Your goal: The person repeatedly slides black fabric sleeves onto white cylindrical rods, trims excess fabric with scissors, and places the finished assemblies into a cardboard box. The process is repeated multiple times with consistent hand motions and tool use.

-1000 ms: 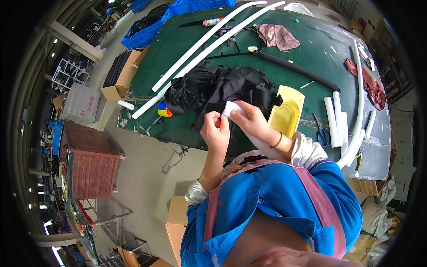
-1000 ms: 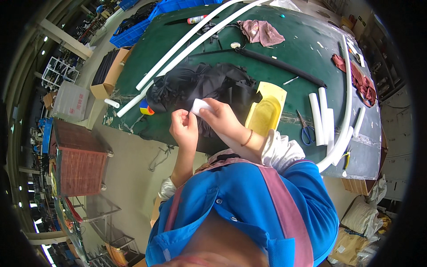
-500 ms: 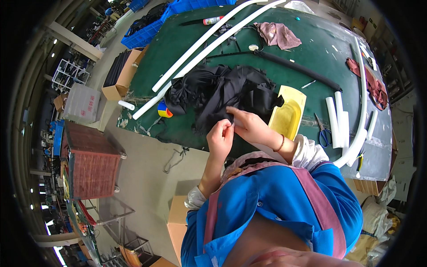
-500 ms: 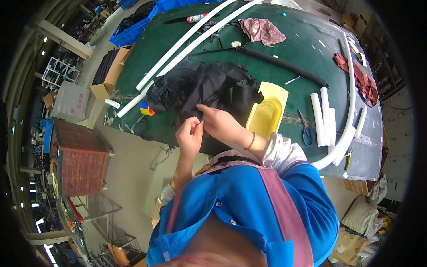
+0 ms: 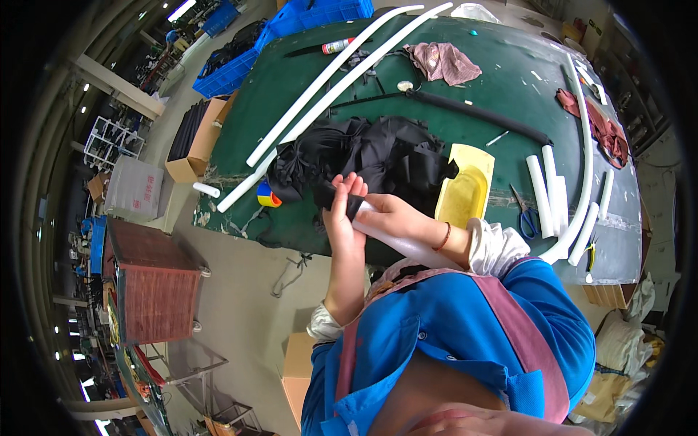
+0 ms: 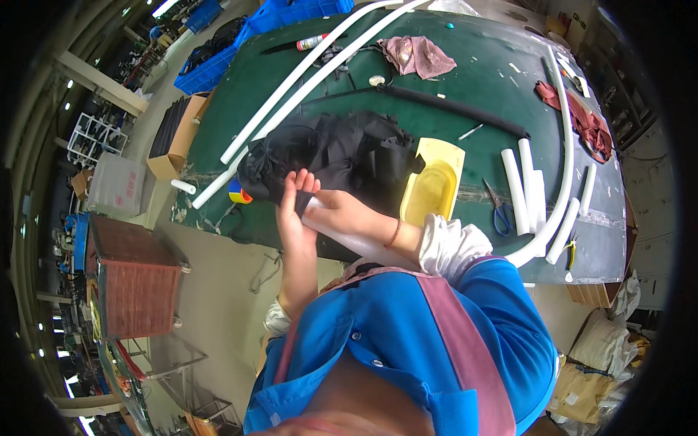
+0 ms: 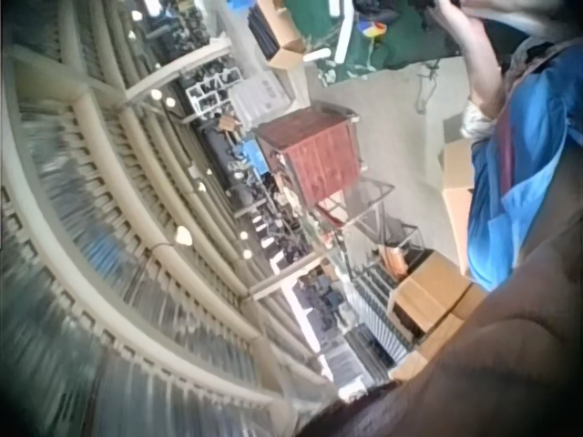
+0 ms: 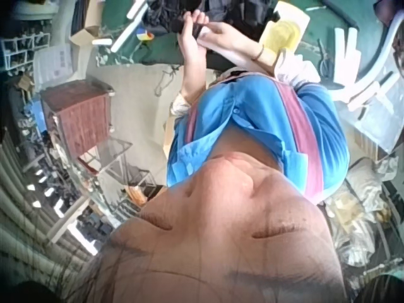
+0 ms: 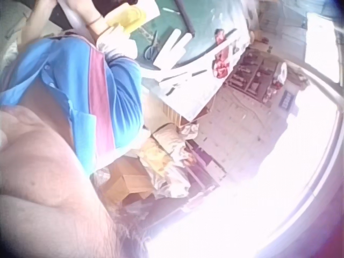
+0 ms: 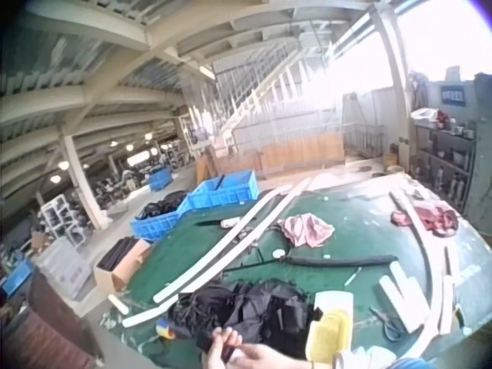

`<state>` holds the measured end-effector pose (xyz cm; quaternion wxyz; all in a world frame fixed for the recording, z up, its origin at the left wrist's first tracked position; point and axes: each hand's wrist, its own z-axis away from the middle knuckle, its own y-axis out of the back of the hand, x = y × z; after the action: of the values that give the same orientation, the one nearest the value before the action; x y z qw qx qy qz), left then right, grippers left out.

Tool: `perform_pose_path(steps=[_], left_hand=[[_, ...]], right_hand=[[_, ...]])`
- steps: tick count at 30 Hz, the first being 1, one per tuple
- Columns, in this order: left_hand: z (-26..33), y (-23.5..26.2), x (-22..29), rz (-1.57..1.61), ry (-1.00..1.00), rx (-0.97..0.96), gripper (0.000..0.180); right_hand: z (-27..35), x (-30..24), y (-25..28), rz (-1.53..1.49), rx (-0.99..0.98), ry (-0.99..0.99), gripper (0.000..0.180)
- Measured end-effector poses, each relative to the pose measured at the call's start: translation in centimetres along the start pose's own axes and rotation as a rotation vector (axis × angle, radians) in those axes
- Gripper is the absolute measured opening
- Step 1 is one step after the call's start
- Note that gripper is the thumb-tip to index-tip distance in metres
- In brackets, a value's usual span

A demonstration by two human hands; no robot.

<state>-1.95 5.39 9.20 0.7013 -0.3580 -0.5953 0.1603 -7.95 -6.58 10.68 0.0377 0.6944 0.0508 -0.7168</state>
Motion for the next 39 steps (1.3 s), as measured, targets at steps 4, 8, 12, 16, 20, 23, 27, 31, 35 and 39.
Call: perform_pose_path(steps=[4,8,12,16,20,23,27,31,35,39], left_hand=[[0.7,-1.2,-1.9,-0.005,0.007,0.157,0.041],[-0.1,1.3,-1.7,0.127,-0.046,0.151,0.039],[-0.7,1.7,0.5,0.31,0.092,-0.044,0.021],[-0.5,-0.6,-0.5,0.25,0.123,0.068,0.016],[1.1,0.5,-3.8,0.113,0.222,0.06,0.015],[0.7,2.8,-4.8,0.25,0.286,0.005,0.03],[-0.6,2.6,-0.3,0.392,0.146,0.033,0.044],[1.4,-0.2,-3.4,0.13,0.129,0.039,0.017],[1.1,1.1,-2.6,0.095,0.084,-0.027,0.021],[-1.0,3.0,2.2,0.352,0.094,-0.035,0.041]], right_hand=[[-0.4,2.1,-0.3,0.105,0.256,0.052,0.037],[2.6,1.5,1.7,0.508,0.062,0.198,0.049],[5.2,1.0,1.3,0.632,0.044,0.129,0.032],[4.5,1.0,0.5,0.661,0.265,0.273,0.026],[3.9,0.6,0.0,0.69,0.297,0.341,0.023],[3.4,0.3,-0.1,0.747,0.241,0.327,0.022],[3.4,0.7,0.5,0.696,0.121,0.22,0.022],[0.3,0.6,-0.4,0.646,0.362,0.42,0.03],[0.7,1.6,0.1,0.594,0.258,0.438,0.037],[4.7,1.2,1.4,0.763,-0.012,0.214,0.056]])
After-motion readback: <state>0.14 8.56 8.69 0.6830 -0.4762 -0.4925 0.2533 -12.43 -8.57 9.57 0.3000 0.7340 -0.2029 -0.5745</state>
